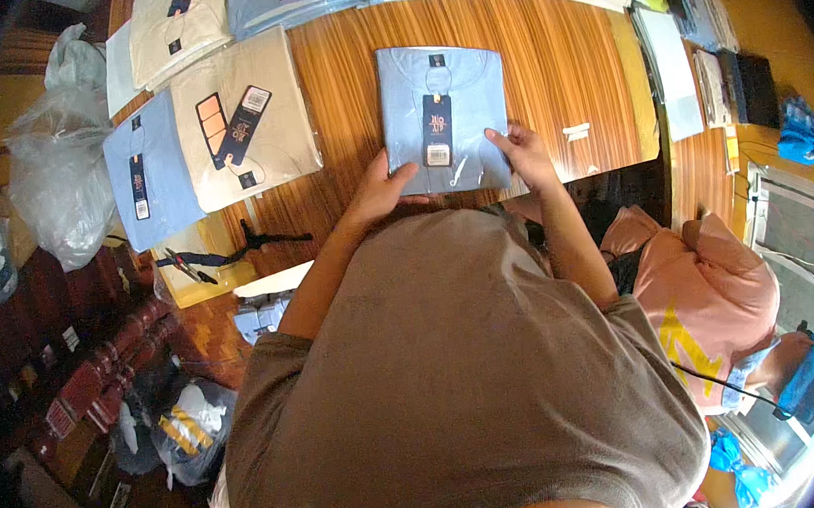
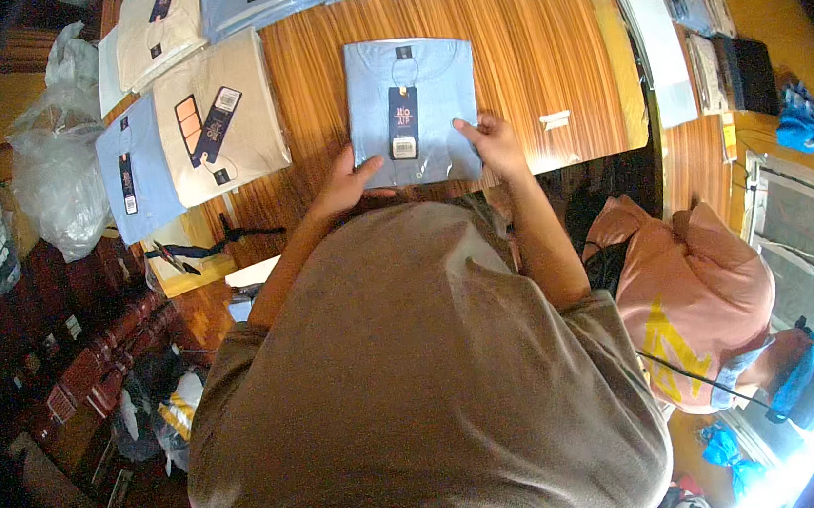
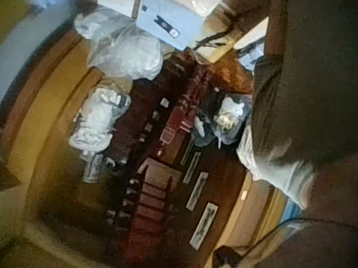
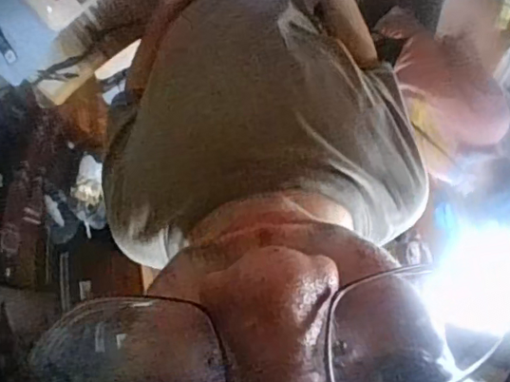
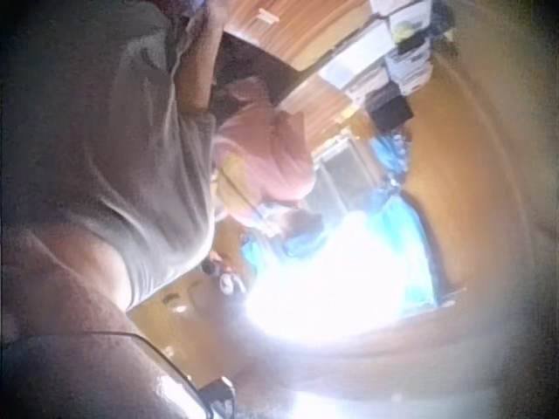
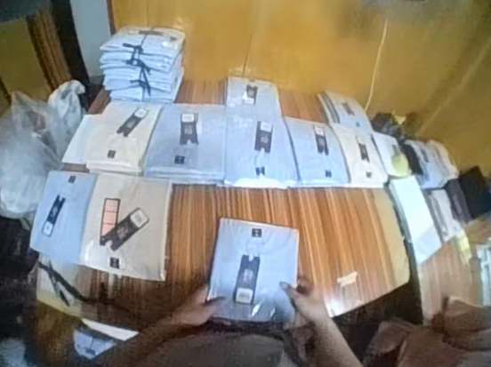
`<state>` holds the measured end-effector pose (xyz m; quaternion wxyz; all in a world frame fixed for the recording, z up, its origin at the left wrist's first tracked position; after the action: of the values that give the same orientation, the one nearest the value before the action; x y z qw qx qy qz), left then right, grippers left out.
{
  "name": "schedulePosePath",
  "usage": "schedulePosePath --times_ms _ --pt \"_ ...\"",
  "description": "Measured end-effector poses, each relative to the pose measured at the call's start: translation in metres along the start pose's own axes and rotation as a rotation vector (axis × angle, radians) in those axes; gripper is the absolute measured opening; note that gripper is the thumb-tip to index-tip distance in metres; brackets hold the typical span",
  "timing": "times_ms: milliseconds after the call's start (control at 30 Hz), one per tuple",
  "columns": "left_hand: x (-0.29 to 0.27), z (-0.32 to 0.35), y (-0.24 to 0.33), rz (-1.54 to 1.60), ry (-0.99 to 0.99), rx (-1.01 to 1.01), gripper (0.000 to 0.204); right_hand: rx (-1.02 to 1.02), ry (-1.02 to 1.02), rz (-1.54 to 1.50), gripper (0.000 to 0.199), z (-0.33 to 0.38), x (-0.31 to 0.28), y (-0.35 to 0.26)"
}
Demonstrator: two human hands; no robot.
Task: The person sorts several packaged shirts on a table by moving them from stacks onto the table surface and then placing them back into stacks.
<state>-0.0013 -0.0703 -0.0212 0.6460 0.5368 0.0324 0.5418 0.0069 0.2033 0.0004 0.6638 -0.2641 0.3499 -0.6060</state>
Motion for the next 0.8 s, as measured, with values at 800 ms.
schedulePosePath --times_ms 800 --pt "0.016 -0.007 0.174 -1.317 0.830 0.208 0.053 -0.595 -0.448 1.621 0.059 0.040 0.039 -0.082"
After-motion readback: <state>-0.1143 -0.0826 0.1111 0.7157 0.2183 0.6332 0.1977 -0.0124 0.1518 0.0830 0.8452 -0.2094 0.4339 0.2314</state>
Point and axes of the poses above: each hand's wrist, its own z-axis away from the middle knuckle, its own x-axis out of the palm, y = z × x, the point moved 8 cm from there along -z, towards the middle knuckle, and after that the axes turned 8 degrees about -y, right-handed, at the moved point
